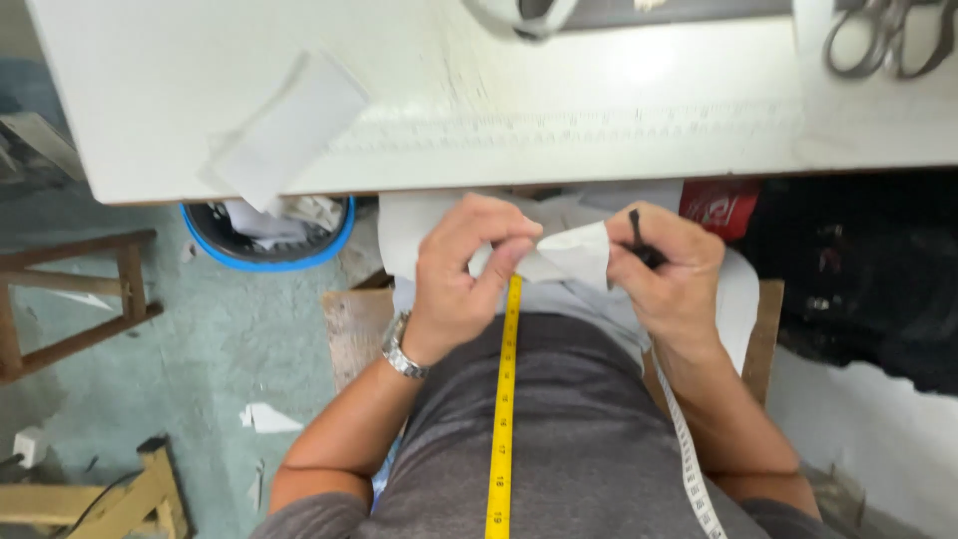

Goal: Cutting and preparing small fabric components using scissors and a measuring tape at a sewing workstation.

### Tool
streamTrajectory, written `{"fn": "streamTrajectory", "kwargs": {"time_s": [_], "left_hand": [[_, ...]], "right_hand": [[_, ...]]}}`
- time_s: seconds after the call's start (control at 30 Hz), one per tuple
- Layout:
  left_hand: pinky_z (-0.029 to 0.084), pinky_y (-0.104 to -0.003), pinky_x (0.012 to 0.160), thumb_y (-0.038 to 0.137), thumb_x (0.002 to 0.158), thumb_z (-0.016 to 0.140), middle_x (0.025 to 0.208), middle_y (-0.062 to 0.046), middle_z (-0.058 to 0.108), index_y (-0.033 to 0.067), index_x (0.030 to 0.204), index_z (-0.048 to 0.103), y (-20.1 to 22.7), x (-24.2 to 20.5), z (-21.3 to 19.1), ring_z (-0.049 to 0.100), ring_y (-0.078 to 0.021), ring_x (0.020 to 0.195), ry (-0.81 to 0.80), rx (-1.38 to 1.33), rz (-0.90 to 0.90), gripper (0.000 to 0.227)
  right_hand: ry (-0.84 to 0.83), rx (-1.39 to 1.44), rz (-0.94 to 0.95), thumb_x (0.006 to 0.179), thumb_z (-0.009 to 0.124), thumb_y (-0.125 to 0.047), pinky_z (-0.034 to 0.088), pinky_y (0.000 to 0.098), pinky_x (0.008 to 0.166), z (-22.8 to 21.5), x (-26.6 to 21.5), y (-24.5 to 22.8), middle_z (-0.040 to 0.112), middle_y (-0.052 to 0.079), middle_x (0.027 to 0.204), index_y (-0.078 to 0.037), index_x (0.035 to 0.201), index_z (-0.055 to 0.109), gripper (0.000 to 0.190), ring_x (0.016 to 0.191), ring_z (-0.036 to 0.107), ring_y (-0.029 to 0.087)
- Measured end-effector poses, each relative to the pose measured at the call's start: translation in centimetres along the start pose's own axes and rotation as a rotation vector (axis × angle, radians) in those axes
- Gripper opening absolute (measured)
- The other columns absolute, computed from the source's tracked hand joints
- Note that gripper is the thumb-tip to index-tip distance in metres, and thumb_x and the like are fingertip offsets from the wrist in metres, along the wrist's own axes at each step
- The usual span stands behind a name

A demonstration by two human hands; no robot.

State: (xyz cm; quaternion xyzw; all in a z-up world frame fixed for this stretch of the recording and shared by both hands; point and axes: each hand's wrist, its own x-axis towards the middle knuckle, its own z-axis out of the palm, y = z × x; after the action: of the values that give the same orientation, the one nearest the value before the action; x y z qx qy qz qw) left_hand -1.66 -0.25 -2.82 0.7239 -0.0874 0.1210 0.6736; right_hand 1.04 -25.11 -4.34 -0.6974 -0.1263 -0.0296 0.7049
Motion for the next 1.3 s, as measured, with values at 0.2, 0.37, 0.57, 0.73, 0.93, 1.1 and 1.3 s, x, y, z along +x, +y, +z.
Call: {"fn": "streamTrajectory", "kwargs": {"time_s": [0.2, 0.37, 0.57, 0.73, 0.93, 1.1, 1.3], "left_hand": [[0.072, -0.041, 0.089, 0.016, 0.113, 0.095, 0.108, -0.011, 0.089, 0.0076, 0.116, 0.095, 0.4, 0.8, -0.2, 0.084, -0.0263, 0.092, 0.056, -0.042, 0.081, 0.009], [0.072, -0.040, 0.087, 0.009, 0.104, 0.103, 0.102, -0.009, 0.089, 0.0073, 0.118, 0.099, 0.3, 1.3, -0.2, 0.084, -0.0242, 0.087, 0.118, 0.019, 0.123, 0.015], [0.068, -0.036, 0.079, 0.013, 0.108, 0.099, 0.096, -0.007, 0.087, 0.0108, 0.118, 0.098, 0.1, 1.9, -0.4, 0.080, -0.0199, 0.085, 0.090, 0.030, 0.024, 0.010], [0.068, -0.039, 0.079, 0.010, 0.113, 0.091, 0.096, -0.008, 0.083, 0.0088, 0.111, 0.093, -1.0, 1.3, -2.2, 0.078, -0.0236, 0.085, 0.071, 0.045, 0.017, 0.003], [0.071, -0.037, 0.099, 0.017, 0.113, 0.094, 0.122, -0.006, 0.085, 0.0156, 0.128, 0.088, 0.0, 0.3, -0.9, 0.084, -0.0228, 0.110, 0.084, 0.067, 0.118, 0.016], [0.073, -0.037, 0.098, 0.008, 0.115, 0.091, 0.119, -0.006, 0.087, 0.0126, 0.124, 0.088, 0.8, 1.3, -0.9, 0.086, -0.0233, 0.108, 0.088, 0.048, 0.145, 0.011], [0.071, -0.037, 0.092, 0.012, 0.118, 0.084, 0.114, -0.009, 0.083, 0.0081, 0.123, 0.091, 0.2, 1.2, -0.5, 0.082, -0.0246, 0.106, 0.040, 0.019, 0.195, 0.009]], "right_hand": [[0.024, -0.069, -0.004, 0.103, 0.094, 0.006, 0.066, 0.0383, 0.075, 0.9, 1.1, -0.6, 0.088, 0.018, 0.096, 0.004, 0.107, 0.088, 0.008, 0.084, 0.069, 0.014], [0.007, 0.023, 0.102, 0.100, 0.094, 0.001, 0.057, 0.0311, 0.054, 0.3, 0.4, 2.6, 0.074, 0.008, 0.069, 0.004, 0.107, 0.092, 0.008, 0.063, 0.056, 0.007], [-0.006, 0.075, 0.110, 0.091, 0.090, 0.014, 0.052, 0.0285, 0.048, 1.5, 1.6, 2.5, 0.064, 0.008, 0.058, 0.009, 0.100, 0.090, 0.011, 0.052, 0.053, 0.008], [0.121, -0.027, 0.034, 0.098, 0.091, 0.005, 0.054, 0.0311, 0.058, -1.1, 2.3, 3.4, 0.070, 0.006, 0.068, 0.002, 0.106, 0.087, 0.009, 0.064, 0.054, 0.007], [-0.004, -0.013, 0.211, 0.106, 0.082, 0.001, 0.047, 0.0269, 0.050, 1.9, 1.0, 1.0, 0.075, 0.000, 0.077, -0.003, 0.114, 0.090, 0.012, 0.059, 0.057, 0.007], [-0.005, 0.201, 0.244, 0.103, 0.082, 0.010, 0.040, 0.0250, 0.041, 2.4, 0.7, 2.1, 0.071, 0.005, 0.077, 0.003, 0.121, 0.091, 0.022, 0.051, 0.051, 0.008], [0.003, 0.063, 0.186, 0.099, 0.090, 0.001, 0.043, 0.0247, 0.049, 2.7, 1.1, 0.6, 0.081, 0.000, 0.080, -0.003, 0.117, 0.095, 0.019, 0.058, 0.055, 0.006]]}}
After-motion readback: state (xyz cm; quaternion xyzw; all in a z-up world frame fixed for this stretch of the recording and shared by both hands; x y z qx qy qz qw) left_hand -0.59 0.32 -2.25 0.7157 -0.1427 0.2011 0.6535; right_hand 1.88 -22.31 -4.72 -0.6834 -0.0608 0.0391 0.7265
